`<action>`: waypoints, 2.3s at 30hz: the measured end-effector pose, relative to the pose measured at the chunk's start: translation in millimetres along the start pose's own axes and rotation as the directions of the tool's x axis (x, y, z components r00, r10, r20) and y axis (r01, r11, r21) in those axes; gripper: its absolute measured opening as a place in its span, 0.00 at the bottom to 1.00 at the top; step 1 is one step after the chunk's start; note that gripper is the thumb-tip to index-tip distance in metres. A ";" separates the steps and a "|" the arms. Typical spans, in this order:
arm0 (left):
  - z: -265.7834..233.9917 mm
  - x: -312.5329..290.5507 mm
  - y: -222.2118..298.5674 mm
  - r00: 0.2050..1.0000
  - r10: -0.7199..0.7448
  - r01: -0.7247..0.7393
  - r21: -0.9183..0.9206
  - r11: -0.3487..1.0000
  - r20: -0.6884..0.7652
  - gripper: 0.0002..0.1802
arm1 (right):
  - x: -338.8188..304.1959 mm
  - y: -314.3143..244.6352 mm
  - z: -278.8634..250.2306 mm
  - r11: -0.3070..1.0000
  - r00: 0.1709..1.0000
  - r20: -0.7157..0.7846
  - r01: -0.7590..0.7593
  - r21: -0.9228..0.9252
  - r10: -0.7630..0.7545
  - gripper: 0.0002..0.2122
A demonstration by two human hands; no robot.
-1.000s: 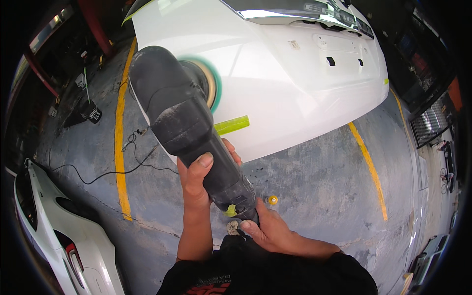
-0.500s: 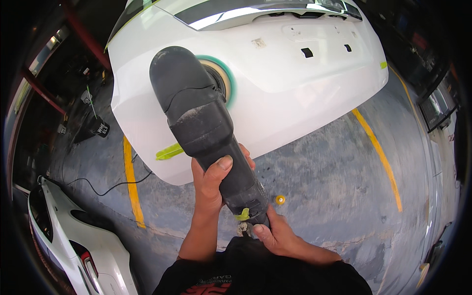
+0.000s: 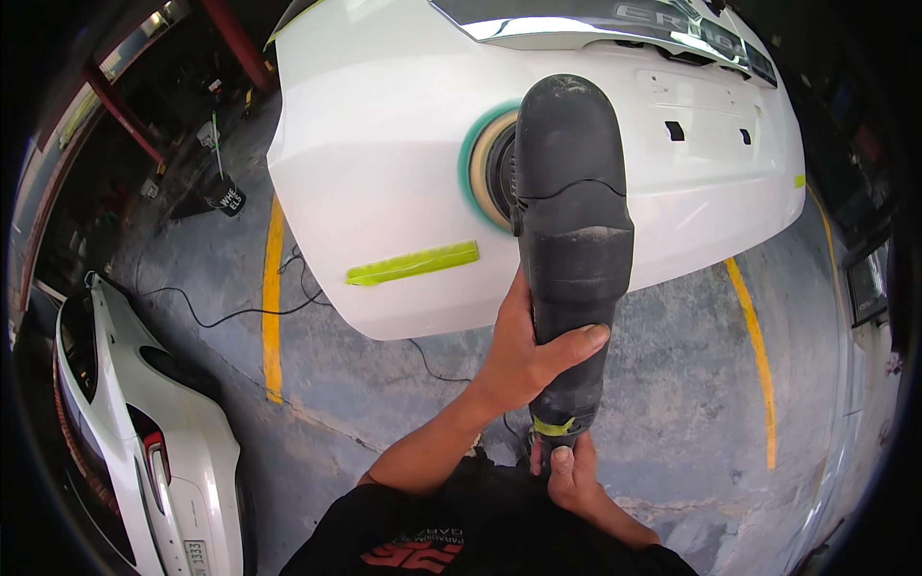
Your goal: The person uses a rotary polisher with a green pad to buff the surface of a white car rear bumper. The bumper is masked with green tape along its edges. The person moves the polisher systematically across the bumper's flat and curved areas.
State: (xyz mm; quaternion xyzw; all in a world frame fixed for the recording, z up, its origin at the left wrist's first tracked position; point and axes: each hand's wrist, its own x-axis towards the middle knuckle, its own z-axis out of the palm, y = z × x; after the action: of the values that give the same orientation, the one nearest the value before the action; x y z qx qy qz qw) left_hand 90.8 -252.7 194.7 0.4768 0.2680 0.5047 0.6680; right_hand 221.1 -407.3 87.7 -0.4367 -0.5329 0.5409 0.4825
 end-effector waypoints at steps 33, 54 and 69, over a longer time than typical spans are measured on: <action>-121.9 -66.9 40.4 0.916 0.239 -0.293 -0.129 0.947 -0.322 0.36 | 59.0 -37.3 88.8 0.841 0.887 0.380 -0.017 -0.541 0.262 0.39; -89.6 -44.4 25.4 0.982 0.110 -0.132 -0.145 0.981 -0.153 0.30 | 29.9 28.2 39.8 0.939 0.977 0.209 0.025 -0.342 0.050 0.37; -38.6 -20.3 -21.5 0.948 0.210 -0.241 -0.106 0.965 -0.240 0.31 | 46.3 -7.3 -23.8 0.892 0.958 0.273 0.051 -0.450 0.082 0.36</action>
State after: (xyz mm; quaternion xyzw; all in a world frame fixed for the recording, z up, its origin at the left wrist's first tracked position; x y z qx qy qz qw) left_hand 60.4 -258.3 157.2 0.3980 0.2516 0.6456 0.6012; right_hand 237.9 -358.1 95.7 -0.4585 -0.7042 0.4632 0.2815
